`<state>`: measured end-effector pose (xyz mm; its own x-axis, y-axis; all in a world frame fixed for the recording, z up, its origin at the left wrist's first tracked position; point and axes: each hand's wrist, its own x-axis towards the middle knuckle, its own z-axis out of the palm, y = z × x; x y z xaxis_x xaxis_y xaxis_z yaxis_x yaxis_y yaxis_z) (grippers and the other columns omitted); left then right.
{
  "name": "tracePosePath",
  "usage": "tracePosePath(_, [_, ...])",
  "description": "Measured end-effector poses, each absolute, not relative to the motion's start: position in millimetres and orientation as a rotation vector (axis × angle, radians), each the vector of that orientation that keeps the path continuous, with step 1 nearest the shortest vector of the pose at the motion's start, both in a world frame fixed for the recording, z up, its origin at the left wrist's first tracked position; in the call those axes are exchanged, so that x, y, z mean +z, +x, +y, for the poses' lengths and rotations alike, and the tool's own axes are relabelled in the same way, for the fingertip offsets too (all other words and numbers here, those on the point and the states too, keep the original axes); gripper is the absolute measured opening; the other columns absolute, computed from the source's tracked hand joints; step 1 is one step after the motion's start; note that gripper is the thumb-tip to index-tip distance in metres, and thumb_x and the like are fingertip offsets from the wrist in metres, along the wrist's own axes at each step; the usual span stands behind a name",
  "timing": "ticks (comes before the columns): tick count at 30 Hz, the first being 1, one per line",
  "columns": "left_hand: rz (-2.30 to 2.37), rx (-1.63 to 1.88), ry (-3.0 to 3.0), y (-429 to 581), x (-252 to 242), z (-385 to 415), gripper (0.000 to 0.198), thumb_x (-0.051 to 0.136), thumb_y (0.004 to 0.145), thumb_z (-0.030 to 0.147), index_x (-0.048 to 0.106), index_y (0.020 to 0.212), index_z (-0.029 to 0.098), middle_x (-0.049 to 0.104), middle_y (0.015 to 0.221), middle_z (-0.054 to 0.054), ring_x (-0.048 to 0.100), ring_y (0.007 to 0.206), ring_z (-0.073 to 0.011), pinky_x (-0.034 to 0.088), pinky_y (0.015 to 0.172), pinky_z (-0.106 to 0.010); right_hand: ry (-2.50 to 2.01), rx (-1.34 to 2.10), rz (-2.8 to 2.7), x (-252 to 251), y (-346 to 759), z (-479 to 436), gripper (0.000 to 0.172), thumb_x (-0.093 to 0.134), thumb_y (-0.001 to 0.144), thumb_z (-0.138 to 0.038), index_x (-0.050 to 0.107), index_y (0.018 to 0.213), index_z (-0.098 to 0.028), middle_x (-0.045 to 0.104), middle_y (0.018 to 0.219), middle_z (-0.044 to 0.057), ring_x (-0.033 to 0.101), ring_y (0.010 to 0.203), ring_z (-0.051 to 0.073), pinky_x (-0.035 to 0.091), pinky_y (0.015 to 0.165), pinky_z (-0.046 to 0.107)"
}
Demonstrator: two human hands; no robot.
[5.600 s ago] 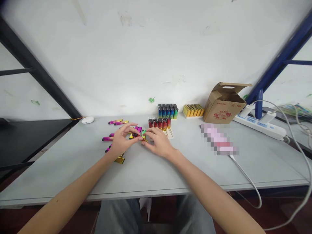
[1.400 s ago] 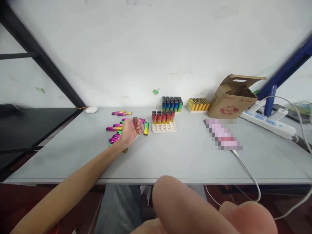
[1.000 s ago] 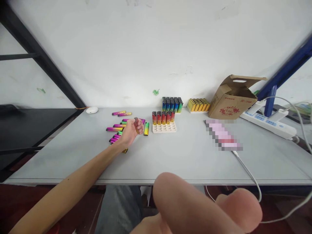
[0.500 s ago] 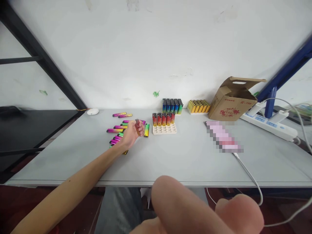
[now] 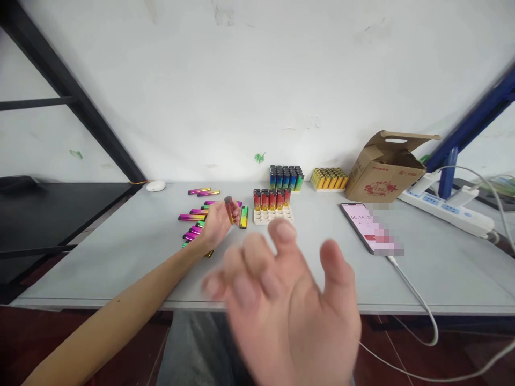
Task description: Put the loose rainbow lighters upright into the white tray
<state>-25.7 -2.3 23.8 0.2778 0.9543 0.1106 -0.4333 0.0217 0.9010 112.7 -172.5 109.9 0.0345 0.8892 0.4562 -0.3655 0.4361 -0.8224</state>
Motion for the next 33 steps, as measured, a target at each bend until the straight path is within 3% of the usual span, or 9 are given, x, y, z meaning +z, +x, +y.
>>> tracePosePath(4, [0.64,1.228,1.051,-24.5,18.6,-0.8,0.026,0.033,0.094,0.025,0.055,0.085,0.015,0.049,0.074,-0.002,0.05,0.068,-0.0128,0.043,0.063,-0.025,-0.697,0.781,-1.206,98.8,123.0,-101.3,0.02,0.048,0.09,-0.043,0.059,0.089,-0.026,0.054,0.072,0.0,0.056,0.071,0.018,0.048,0.07,0.035])
tracePosePath(7, [0.667,1.259,1.17,-22.0,13.6,1.4,0.025,0.049,0.092,0.036,0.06,0.097,0.014,0.054,0.077,-0.001,0.053,0.073,-0.0127,0.044,0.066,-0.024,-1.018,0.484,-1.549,77.7,134.2,-49.6,0.017,0.059,0.085,-0.036,0.065,0.092,-0.021,0.063,0.081,0.002,0.057,0.07,0.016,0.046,0.067,0.031])
tracePosePath(10, [0.699,1.284,1.264,-20.6,13.5,0.4,0.045,0.064,0.085,0.042,0.051,0.122,0.018,0.057,0.078,0.001,0.056,0.072,-0.0123,0.044,0.067,-0.024,-1.141,0.37,-1.788,57.8,137.5,-22.8,0.017,0.063,0.082,-0.035,0.067,0.089,-0.02,0.064,0.082,0.003,0.057,0.07,0.015,0.046,0.067,0.03])
tracePosePath(13, [0.747,1.29,1.322,-21.8,17.7,-3.4,0.066,0.07,0.081,0.043,0.039,0.136,0.023,0.059,0.078,0.003,0.056,0.068,-0.0111,0.045,0.066,-0.024,-1.135,0.498,-1.803,42.6,133.8,-16.6,0.021,0.06,0.085,-0.04,0.064,0.086,-0.019,0.062,0.08,0.001,0.053,0.063,0.013,0.044,0.061,0.028])
tracePosePath(21, [0.827,1.319,1.51,-25.5,18.7,-7.2,0.065,0.074,0.078,0.032,0.041,0.134,0.023,0.059,0.076,0.002,0.059,0.072,-0.0128,0.048,0.066,-0.025,-1.004,0.687,-1.732,28.8,135.6,-15.5,0.024,0.053,0.089,-0.037,0.057,0.073,-0.019,0.049,0.075,0.0,0.05,0.065,0.013,0.04,0.056,0.025])
tracePosePath(28, [0.867,1.357,1.603,-21.2,14.8,-11.9,0.078,0.075,0.076,0.03,0.031,0.141,0.026,0.063,0.093,-0.003,0.064,0.08,-0.0147,0.053,0.074,-0.029,-0.932,0.679,-1.614,25.8,139.0,-8.9,0.022,0.061,0.084,-0.041,0.062,0.079,-0.019,0.056,0.08,0.002,0.052,0.065,0.013,0.044,0.057,0.026])
tracePosePath(33, [0.995,1.36,1.753,-24.7,17.0,-12.3,0.061,0.066,0.083,0.035,0.038,0.137,0.025,0.062,0.105,-0.006,0.064,0.089,-0.0163,0.052,0.077,-0.029,-0.964,0.596,-1.359,37.1,170.0,-0.5,0.032,0.057,0.084,-0.051,0.06,0.084,-0.019,0.06,0.067,0.0,0.056,0.06,0.015,0.049,0.06,0.028])
